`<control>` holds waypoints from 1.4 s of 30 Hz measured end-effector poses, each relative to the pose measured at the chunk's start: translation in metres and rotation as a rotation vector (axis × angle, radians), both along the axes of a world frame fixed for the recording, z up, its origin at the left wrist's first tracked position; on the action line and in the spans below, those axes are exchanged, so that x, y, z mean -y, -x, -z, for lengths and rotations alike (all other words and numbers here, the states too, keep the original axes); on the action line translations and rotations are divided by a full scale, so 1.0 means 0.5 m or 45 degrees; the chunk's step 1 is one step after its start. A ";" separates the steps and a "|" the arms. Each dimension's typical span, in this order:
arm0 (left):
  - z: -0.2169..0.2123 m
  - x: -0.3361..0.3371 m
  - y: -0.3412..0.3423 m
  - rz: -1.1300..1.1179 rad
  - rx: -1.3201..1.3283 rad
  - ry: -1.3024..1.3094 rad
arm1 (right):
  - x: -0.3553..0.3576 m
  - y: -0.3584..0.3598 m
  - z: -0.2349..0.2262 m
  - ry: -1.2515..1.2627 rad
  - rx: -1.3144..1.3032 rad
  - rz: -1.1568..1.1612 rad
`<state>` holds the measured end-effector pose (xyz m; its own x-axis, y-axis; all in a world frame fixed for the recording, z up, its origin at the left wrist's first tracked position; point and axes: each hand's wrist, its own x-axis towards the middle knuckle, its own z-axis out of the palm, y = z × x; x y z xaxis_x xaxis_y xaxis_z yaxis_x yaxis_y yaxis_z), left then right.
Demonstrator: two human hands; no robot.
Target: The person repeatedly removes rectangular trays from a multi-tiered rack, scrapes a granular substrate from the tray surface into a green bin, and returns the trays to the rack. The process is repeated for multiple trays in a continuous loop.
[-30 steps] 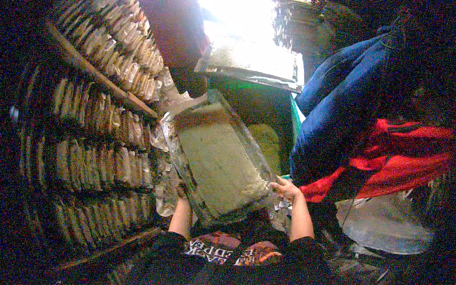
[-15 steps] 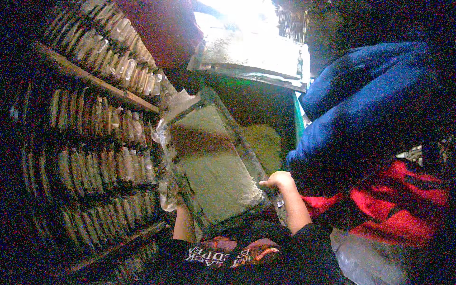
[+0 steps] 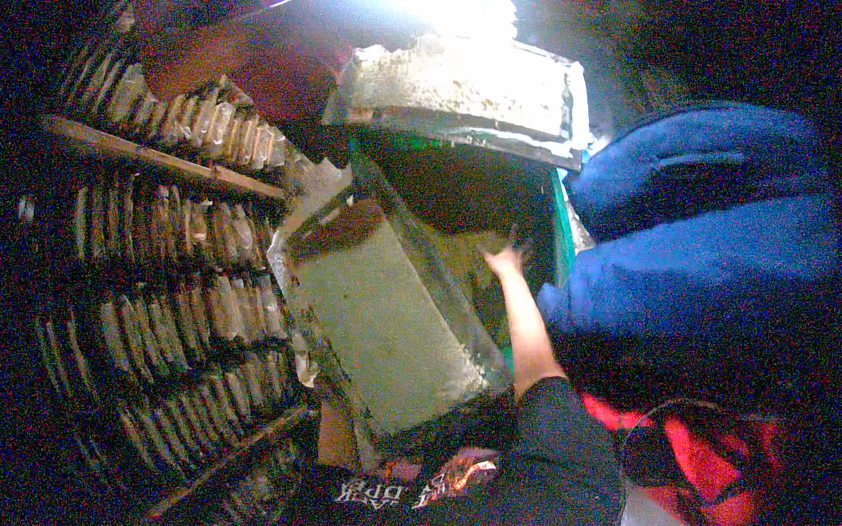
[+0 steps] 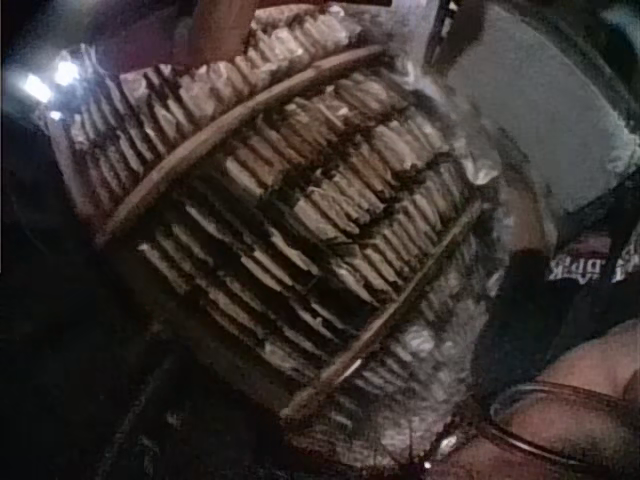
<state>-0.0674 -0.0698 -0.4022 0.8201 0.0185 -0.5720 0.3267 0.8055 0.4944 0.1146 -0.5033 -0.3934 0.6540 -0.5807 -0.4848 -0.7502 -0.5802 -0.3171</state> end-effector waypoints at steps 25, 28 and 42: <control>-0.017 -0.018 0.056 -0.120 0.043 0.030 | 0.085 0.012 0.152 -1.645 0.460 0.635; -0.032 -0.017 0.041 -0.080 0.086 0.076 | 0.078 0.032 0.031 -2.012 0.840 0.136; 0.077 -0.019 0.017 0.103 0.145 0.172 | -0.175 0.269 -0.467 -1.670 0.381 -0.363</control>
